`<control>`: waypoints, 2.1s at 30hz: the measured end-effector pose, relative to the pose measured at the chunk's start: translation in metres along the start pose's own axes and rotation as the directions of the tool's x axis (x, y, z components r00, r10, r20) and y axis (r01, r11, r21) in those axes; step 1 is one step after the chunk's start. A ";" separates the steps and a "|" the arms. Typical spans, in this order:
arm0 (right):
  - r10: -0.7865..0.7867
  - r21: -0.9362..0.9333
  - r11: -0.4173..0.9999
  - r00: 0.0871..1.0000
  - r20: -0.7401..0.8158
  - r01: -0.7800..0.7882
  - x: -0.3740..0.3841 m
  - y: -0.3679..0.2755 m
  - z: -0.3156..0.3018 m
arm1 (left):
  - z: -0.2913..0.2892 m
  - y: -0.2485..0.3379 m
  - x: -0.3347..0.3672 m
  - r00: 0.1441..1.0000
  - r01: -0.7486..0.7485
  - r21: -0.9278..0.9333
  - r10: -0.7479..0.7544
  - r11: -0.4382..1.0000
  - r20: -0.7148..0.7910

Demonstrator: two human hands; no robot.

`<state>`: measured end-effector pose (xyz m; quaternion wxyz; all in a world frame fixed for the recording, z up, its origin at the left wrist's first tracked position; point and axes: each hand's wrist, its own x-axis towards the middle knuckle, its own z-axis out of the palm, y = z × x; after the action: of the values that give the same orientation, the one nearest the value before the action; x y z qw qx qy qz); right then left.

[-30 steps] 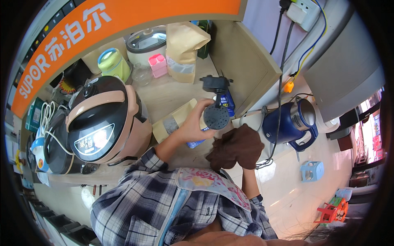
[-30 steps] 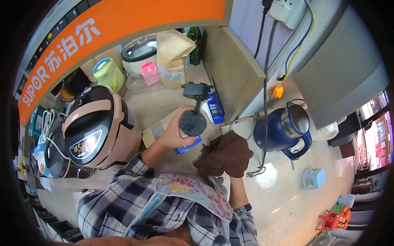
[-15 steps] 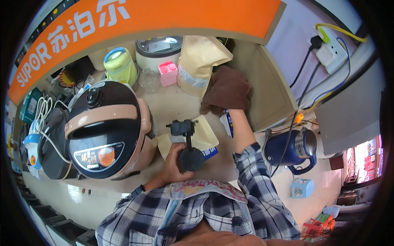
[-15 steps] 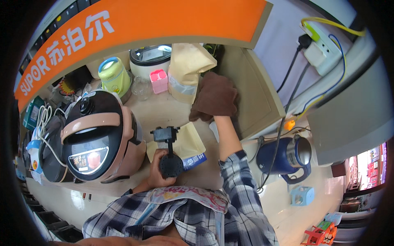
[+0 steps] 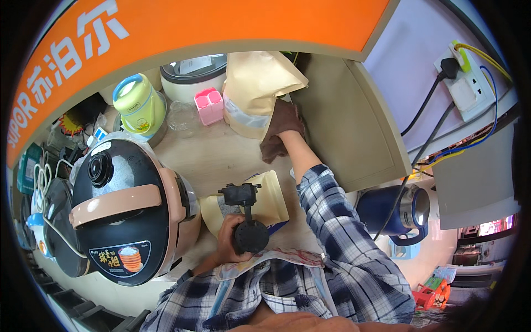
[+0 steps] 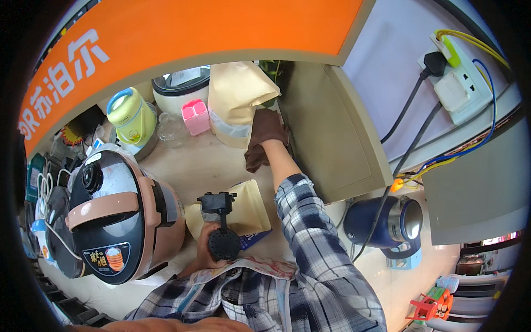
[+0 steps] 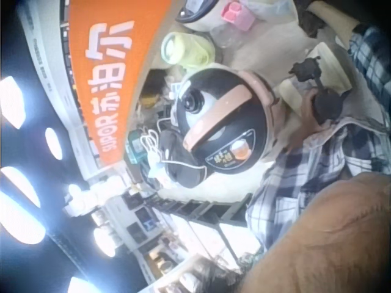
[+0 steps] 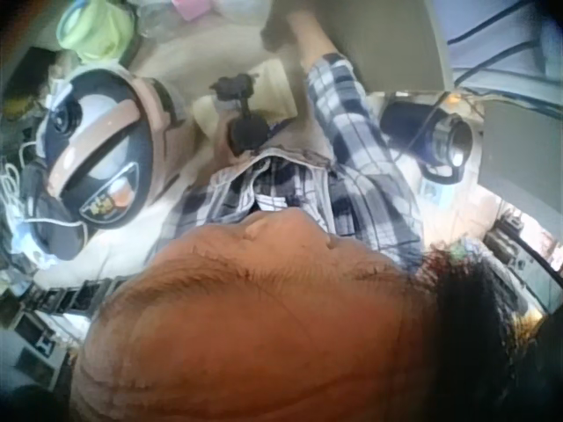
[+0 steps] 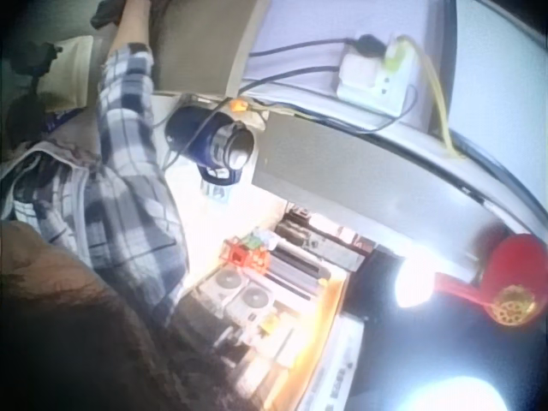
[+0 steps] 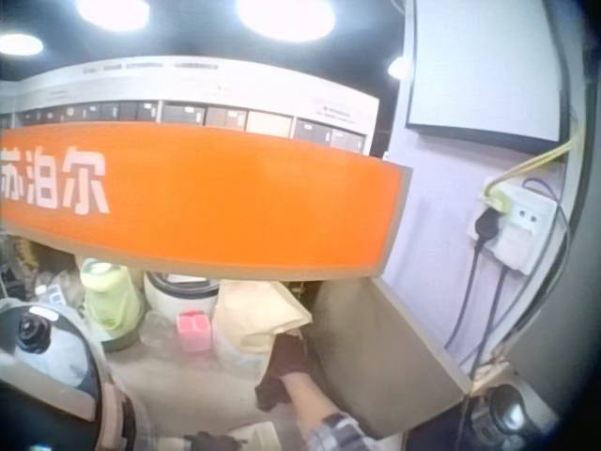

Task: The person wipes a countertop and several small appliances with a brown cloth in an appliance store. They move items like a rice cooker and kettle aside to clean underneath, then return them. The person also wrings the cloth in a red bucket of water and places a Philips box on a shelf.

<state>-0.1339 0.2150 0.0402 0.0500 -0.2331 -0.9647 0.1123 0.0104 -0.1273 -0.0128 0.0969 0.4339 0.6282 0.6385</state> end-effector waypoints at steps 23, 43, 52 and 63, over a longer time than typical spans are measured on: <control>-0.547 0.185 0.805 0.826 -0.137 0.564 -0.101 -0.015 -0.042 | -0.002 0.030 0.006 0.997 0.076 -0.195 -0.073 0.978 0.022; 0.095 0.155 0.988 0.826 -0.556 -0.009 -0.277 -0.045 -0.191 | 0.013 0.067 0.123 0.956 -0.273 0.200 0.289 0.941 -0.054; -0.116 -0.016 0.993 0.963 -0.244 0.116 -0.324 0.008 -0.077 | 0.078 -0.006 0.241 0.999 0.029 0.080 -0.025 0.996 -0.040; -0.133 -0.053 0.989 0.985 0.109 0.139 -0.314 0.005 -0.067 | 0.061 -0.097 0.305 0.948 0.296 -0.138 -0.272 0.945 0.168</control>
<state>0.1569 0.0873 0.0900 -0.0005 -0.1618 -0.9826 0.0915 -0.1738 0.1393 0.0235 0.2685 0.3752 0.6218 0.6328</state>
